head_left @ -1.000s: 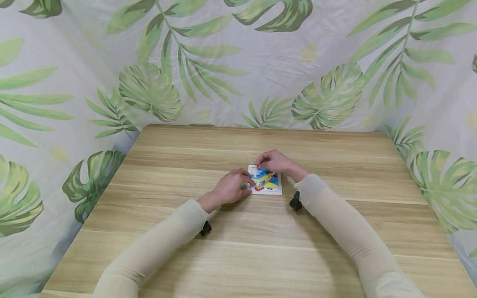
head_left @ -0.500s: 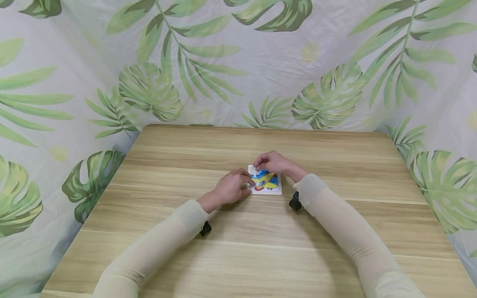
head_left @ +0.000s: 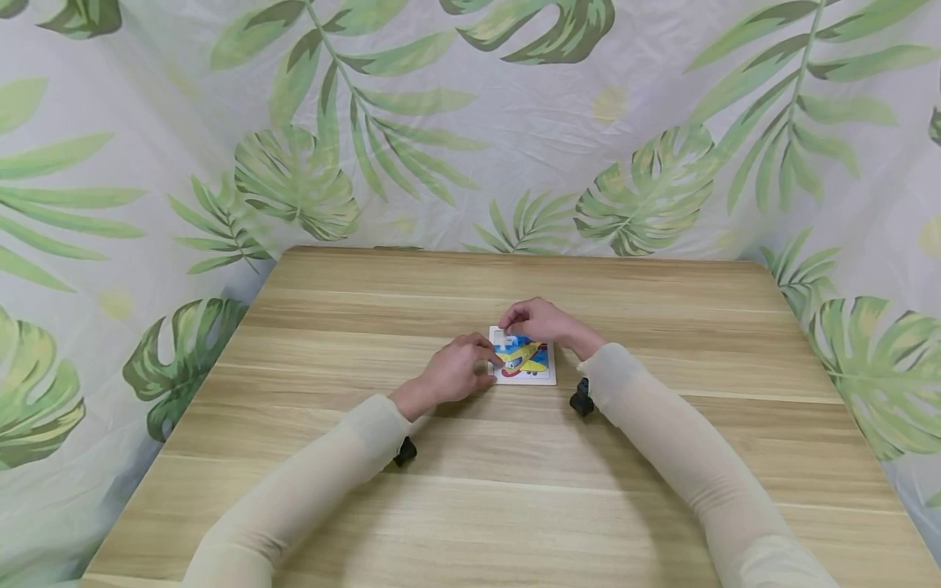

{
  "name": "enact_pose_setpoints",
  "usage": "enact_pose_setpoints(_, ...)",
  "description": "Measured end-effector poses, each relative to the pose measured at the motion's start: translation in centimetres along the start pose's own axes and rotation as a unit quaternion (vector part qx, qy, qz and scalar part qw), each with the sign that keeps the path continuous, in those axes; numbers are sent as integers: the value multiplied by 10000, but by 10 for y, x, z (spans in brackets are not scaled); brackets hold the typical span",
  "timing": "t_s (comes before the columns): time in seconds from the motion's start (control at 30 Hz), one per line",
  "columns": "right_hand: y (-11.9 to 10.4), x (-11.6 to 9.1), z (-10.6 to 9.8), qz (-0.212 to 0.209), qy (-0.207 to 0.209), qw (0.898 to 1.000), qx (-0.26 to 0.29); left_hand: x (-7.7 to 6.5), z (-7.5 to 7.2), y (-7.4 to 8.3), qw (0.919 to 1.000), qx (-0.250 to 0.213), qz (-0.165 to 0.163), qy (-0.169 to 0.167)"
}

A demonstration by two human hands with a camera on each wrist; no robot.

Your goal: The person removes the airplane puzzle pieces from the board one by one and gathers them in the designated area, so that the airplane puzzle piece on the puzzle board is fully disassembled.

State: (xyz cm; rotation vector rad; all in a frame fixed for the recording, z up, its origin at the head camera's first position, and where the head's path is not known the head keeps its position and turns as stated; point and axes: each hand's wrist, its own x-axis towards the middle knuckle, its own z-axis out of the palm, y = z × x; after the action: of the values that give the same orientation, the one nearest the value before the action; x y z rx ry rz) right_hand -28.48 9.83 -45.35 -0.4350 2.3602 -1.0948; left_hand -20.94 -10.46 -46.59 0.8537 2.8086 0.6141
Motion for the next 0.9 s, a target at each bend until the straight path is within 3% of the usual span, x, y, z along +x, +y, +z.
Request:
enact_pose_setpoints(0.6,-6,-5,-2,8,65,10000,62,-1,0,0,10000,-19,3,-17)
enact_pose_setpoints(0.9,-1,-3,-6,16,339,9993,-163,0,0,0,10000,-23,-16,-29)
